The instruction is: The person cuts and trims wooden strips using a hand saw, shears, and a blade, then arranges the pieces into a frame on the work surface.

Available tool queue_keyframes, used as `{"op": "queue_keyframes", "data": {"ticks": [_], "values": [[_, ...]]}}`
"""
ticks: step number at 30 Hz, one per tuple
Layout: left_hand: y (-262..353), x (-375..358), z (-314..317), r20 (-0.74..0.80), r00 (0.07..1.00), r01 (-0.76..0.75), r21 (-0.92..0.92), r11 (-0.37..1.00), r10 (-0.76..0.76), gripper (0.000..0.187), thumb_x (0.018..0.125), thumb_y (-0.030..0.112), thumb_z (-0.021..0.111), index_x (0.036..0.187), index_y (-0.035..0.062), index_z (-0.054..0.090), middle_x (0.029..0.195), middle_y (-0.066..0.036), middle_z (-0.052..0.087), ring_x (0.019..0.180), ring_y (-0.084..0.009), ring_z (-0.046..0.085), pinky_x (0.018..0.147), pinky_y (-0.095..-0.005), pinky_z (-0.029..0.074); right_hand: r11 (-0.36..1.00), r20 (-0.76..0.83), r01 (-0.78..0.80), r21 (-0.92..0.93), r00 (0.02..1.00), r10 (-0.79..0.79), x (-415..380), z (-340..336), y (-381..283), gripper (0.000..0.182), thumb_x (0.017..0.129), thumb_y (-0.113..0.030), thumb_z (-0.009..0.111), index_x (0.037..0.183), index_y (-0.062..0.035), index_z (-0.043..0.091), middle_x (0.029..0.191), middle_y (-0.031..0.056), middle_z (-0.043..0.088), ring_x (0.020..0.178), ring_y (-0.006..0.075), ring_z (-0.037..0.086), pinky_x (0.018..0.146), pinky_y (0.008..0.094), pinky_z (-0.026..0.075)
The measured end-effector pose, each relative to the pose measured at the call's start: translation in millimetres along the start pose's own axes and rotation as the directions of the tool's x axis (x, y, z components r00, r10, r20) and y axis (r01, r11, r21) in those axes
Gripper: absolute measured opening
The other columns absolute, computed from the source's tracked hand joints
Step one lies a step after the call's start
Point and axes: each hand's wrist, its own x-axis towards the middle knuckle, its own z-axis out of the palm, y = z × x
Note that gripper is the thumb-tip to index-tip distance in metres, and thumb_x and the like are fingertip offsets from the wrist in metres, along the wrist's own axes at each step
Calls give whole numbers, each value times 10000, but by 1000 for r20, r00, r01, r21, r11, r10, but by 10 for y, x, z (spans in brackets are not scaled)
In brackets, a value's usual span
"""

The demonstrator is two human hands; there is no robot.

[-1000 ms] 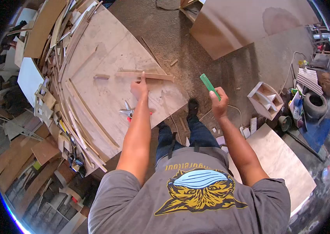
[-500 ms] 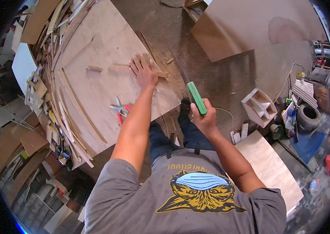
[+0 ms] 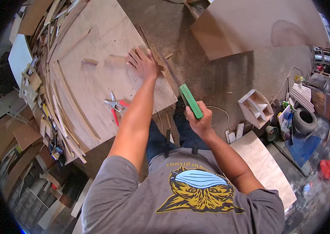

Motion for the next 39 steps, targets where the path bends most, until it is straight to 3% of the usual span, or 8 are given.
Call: {"op": "queue_keyframes", "data": {"ticks": [3, 6, 9, 13, 19, 28, 31, 39], "values": [[-42, 22, -3, -3, 1000, -26, 3, 1000, 26, 690, 1064, 536, 416, 1565, 62, 426, 1661, -228, 321, 1567, -450, 203, 1243, -644, 164, 999, 9, 34, -17, 999, -34, -13, -38, -24, 126, 969, -100, 714, 944, -7, 632, 671, 60, 652, 595, 106, 646, 550, 293, 502], [-34, 44, -26, -12, 1000, -24, 69, 997, 25, 686, 1063, 523, 426, 1561, 52, 429, 1653, -234, 335, 1563, -452, 216, 1243, -641, 173, 999, 61, -34, 3, 998, 34, -67, -67, -15, 170, 920, -120, 762, 930, -35, 616, 692, 155, 627, 609, 313, 685, 566, 388, 517], [58, 69, 5, -34, 999, 41, 66, 997, -39, 664, 1064, 497, 431, 1550, 46, 443, 1644, -233, 352, 1563, -448, 221, 1244, -635, 177, 999, 47, 2, -43, 999, 0, -75, -75, -87, 174, 919, -116, 764, 921, -36, 609, 697, 163, 633, 628, 338, 693, 568, 402, 516], [83, 66, 70, -54, 997, 57, 11, 998, -56, 625, 1062, 465, 429, 1524, 47, 480, 1629, -227, 382, 1558, -426, 253, 1245, -619, 191, 999, 79, -6, -46, 997, 10, -112, -100, -4, 185, 914, -115, 770, 915, -37, 603, 707, 167, 644, 645, 354, 700, 573, 410, 520], [25, 94, 182, -150, 988, -30, 83, 996, 43, 590, 1051, 454, 455, 1492, 67, 519, 1595, -215, 434, 1535, -398, 315, 1231, -591, 250, 998, 82, 21, -52, 996, -17, -134, -140, -46, 182, 910, -101, 770, 903, -31, 602, 710, 165, 643, 641, 347, 699, 564, 403, 514], [76, 85, 144, -117, 993, -2, 117, 993, 16, 570, 1028, 387, 508, 1506, 76, 507, 1602, -210, 423, 1526, -400, 326, 1236, -592, 242, 999, 90, 4, -48, 996, 1, -120, -143, -155, 166, 910, -83, 757, 892, -26, 602, 708, 165, 639, 634, 352, 694, 553, 407, 509], [33, 85, 242, -215, 975, -21, 138, 990, 51, 519, 1042, 397, 492, 1470, 109, 543, 1566, -179, 463, 1474, -405, 402, 1192, -612, 301, 997, 89, 16, -77, 996, -9, -149, -140, -176, 164, 911, -86, 754, 889, -28, 602, 706, 164, 638, 632, 353, 692, 553, 407, 510], [29, 92, 247, -211, 976, -20, 169, 985, 56, 506, 1042, 393, 488, 1464, 123, 558, 1546, -172, 489, 1456, -397, 429, 1177, -602, 331, 995, 120, 36, -93, 992, -25, -137, -133, -246, 164, 907, -81, 748, 868, -29, 597, 693, 170, 624, 607, 369, 677, 543, 411, 505]]}}
